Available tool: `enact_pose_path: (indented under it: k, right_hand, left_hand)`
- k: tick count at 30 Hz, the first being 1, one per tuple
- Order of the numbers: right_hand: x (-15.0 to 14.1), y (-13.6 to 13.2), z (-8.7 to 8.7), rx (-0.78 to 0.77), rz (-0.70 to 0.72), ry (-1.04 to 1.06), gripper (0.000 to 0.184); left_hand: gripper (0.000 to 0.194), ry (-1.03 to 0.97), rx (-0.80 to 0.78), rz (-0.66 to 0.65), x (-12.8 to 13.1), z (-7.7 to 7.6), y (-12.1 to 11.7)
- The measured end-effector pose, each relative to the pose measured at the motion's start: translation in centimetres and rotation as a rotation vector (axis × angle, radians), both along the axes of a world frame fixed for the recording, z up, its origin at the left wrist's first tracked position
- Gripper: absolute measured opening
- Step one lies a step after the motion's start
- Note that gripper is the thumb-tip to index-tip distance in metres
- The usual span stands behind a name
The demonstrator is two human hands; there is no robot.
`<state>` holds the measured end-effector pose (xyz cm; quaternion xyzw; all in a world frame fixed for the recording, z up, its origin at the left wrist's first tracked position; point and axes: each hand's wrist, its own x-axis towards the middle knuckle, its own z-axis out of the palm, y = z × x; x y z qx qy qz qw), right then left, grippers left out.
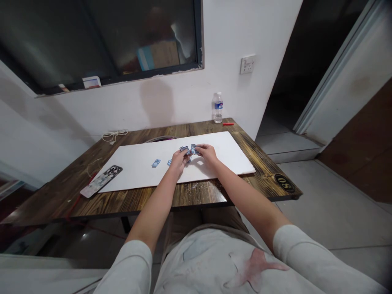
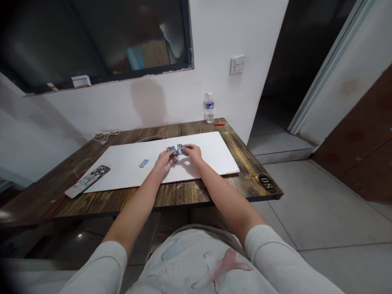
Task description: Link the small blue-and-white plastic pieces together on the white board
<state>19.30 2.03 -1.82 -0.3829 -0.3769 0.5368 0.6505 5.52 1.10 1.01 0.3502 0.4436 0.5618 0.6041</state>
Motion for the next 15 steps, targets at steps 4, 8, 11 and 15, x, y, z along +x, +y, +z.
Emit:
enact_pose_path:
  k: [4, 8, 11, 15]
  right_hand:
    - [0.0, -0.3, 0.1, 0.007, 0.006, -0.056, 0.025]
    - [0.1, -0.7, 0.3, 0.022, 0.013, -0.113, 0.024]
    - [0.0, -0.9, 0.4, 0.036, 0.024, -0.163, 0.024]
    - [-0.2, -1.3, 0.6, 0.032, 0.079, -0.162, 0.026]
  left_hand:
    - [0.015, 0.026, 0.006, -0.099, 0.1, -0.2, 0.0]
    - [0.025, 0.079, 0.030, -0.142, 0.2, -0.6, 0.0]
    - [0.028, 0.106, 0.063, -0.114, 0.0, -0.8, 0.2]
    - [0.033, 0.153, 0.099, -0.065, -0.2, -1.0, 0.3]
